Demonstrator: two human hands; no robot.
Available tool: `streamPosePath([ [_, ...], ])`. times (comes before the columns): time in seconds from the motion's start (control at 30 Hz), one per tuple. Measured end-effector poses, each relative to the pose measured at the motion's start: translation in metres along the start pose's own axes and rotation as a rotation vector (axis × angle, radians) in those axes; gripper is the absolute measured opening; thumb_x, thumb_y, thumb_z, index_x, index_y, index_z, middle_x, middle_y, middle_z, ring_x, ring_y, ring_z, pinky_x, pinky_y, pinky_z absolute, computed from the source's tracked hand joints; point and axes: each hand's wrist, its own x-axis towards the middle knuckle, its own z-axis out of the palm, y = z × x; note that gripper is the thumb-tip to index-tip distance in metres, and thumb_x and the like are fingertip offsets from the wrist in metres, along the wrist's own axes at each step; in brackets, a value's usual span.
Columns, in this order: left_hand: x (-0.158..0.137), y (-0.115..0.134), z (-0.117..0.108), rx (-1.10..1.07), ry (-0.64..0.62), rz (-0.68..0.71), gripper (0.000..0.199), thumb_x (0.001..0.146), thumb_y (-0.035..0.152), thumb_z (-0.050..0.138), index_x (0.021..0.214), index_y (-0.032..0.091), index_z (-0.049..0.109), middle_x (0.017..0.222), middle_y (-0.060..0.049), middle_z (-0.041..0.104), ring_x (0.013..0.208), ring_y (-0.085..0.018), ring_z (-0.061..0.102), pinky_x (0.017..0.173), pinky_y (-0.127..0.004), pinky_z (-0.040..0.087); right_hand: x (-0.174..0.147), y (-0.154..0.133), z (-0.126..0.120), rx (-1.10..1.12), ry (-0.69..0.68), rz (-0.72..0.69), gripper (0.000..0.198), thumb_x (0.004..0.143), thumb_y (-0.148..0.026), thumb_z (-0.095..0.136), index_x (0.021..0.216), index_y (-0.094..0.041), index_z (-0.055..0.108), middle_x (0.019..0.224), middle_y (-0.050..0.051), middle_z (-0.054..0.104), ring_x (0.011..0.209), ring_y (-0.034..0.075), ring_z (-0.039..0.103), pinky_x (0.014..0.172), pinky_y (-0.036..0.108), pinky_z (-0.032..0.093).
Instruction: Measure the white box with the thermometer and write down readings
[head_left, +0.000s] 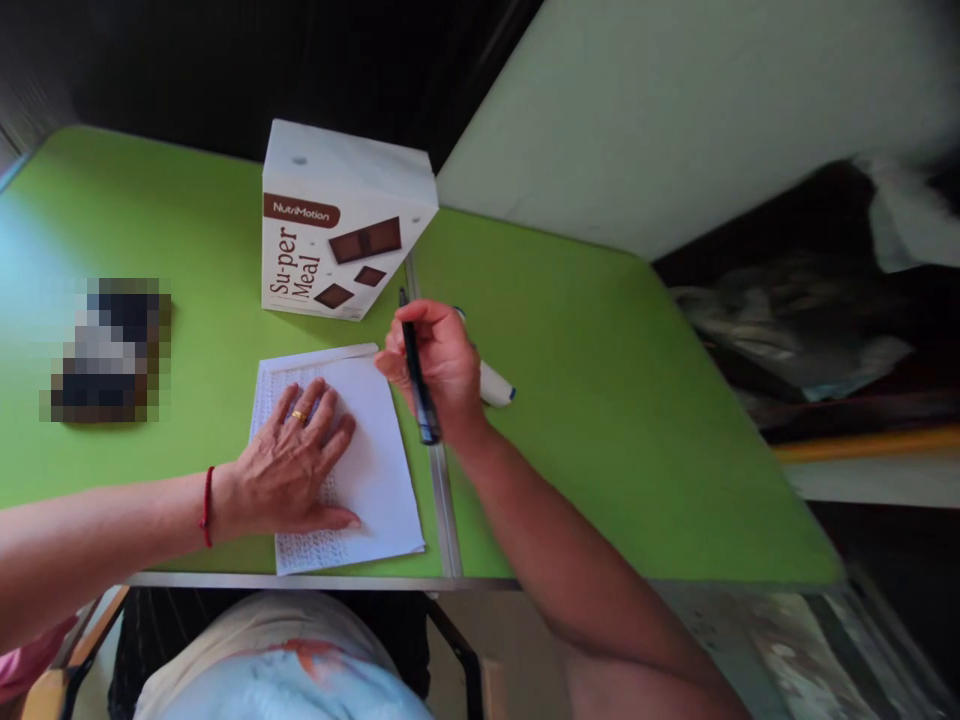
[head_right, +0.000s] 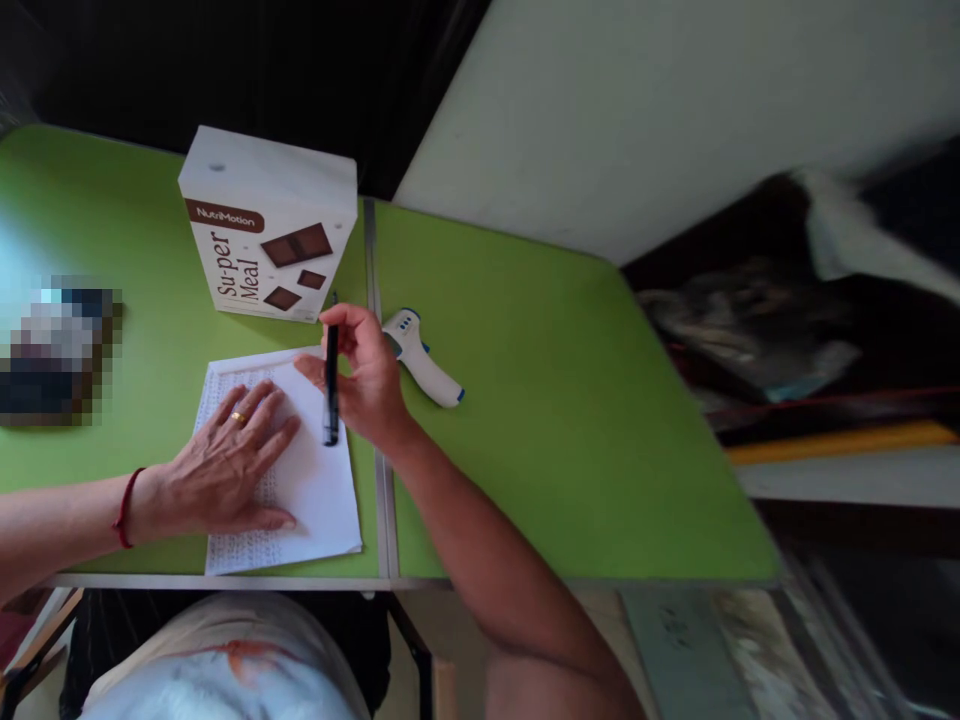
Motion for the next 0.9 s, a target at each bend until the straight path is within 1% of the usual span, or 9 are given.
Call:
streamPosePath([
  [0.03,0.0,-0.001,0.002,-0.004,0.02,0.016,0.109,0.083,0.086,0.061,0.151,0.002,0.053,0.158,-0.037,0.044,0.152,-0.059,0.032,0.119,-0.076,0.03,-0.002,-0.002,0.008,0.062,0.062,0.029,0.038,0.099,-0.062,0.051,0.111,-0.028,0.061,0.08,-0.002,0.059,0.069,0.015,0.06,0.067,0.029,0.055],
  [0.1,0.0,-0.001,0.003,0.005,0.035,0.033,0.108,0.083,0.086,0.061,0.15,0.002,0.053,0.157,-0.037,0.044,0.151,-0.06,0.033,0.119,-0.075,0.031,-0.007,-0.005,0.021,0.187,0.127,0.12,0.04,0.101,-0.061,0.044,0.104,-0.026,0.063,0.073,-0.003,0.056,0.063,0.014,0.057,0.064,0.029,0.053],
  [0.2,-0.001,0.003,0.002,0.032,0.029,0.015,0.107,0.081,0.085,0.064,0.149,0.003,0.055,0.157,-0.035,0.045,0.151,-0.059,0.034,0.119,-0.074,0.032,-0.013,-0.003,0.03,0.302,0.106,0.282,0.034,0.095,-0.051,0.05,0.1,-0.023,0.068,0.07,-0.003,0.06,0.061,0.013,0.058,0.062,0.029,0.052],
  [0.3,-0.002,0.009,0.0,0.034,0.025,-0.018,0.113,0.072,0.09,0.069,0.146,0.005,0.057,0.155,-0.033,0.048,0.15,-0.058,0.037,0.12,-0.073,0.032,-0.014,-0.002,0.031,0.3,0.08,0.344,0.02,0.081,-0.04,0.062,0.087,-0.022,0.068,0.06,-0.006,0.057,0.054,0.011,0.052,0.056,0.027,0.047],
  [0.37,-0.002,0.011,0.0,0.023,0.033,-0.018,0.119,0.065,0.094,0.071,0.145,0.006,0.058,0.154,-0.033,0.05,0.148,-0.058,0.039,0.12,-0.073,0.031,-0.014,-0.003,0.032,0.254,0.065,0.336,0.015,0.075,-0.036,0.065,0.08,-0.022,0.067,0.057,-0.007,0.056,0.051,0.01,0.049,0.053,0.025,0.044],
  [0.43,-0.002,0.011,0.001,0.013,0.047,-0.004,0.121,0.062,0.097,0.068,0.143,0.007,0.059,0.153,-0.032,0.051,0.148,-0.058,0.04,0.12,-0.073,0.031,-0.015,-0.004,0.032,0.192,0.054,0.316,0.012,0.073,-0.034,0.065,0.077,-0.023,0.065,0.06,-0.006,0.059,0.052,0.01,0.049,0.052,0.024,0.043],
  [0.6,-0.003,0.011,0.004,0.006,0.084,0.016,0.103,0.079,0.091,0.058,0.14,0.008,0.06,0.152,-0.031,0.052,0.148,-0.058,0.041,0.119,-0.072,0.033,-0.019,-0.003,0.034,0.029,0.059,0.211,0.009,0.077,-0.033,0.062,0.075,-0.024,0.06,0.063,-0.005,0.063,0.056,0.012,0.053,0.056,0.025,0.048],
  [0.8,-0.005,0.015,0.005,0.04,0.086,0.02,0.1,0.082,0.087,0.061,0.143,0.008,0.059,0.155,-0.031,0.05,0.151,-0.056,0.038,0.122,-0.071,0.029,-0.02,-0.003,0.033,-0.066,0.019,0.117,0.009,0.082,-0.03,0.061,0.074,-0.025,0.061,0.065,-0.004,0.067,0.06,0.014,0.058,0.063,0.028,0.053],
  [0.9,-0.004,0.017,0.004,0.033,0.078,0.024,0.098,0.084,0.085,0.061,0.142,0.007,0.06,0.152,-0.031,0.053,0.152,-0.055,0.037,0.123,-0.071,0.027,-0.021,-0.004,0.033,-0.08,0.005,0.085,0.008,0.083,-0.029,0.062,0.075,-0.026,0.062,0.068,-0.003,0.07,0.061,0.014,0.061,0.065,0.028,0.055],
])
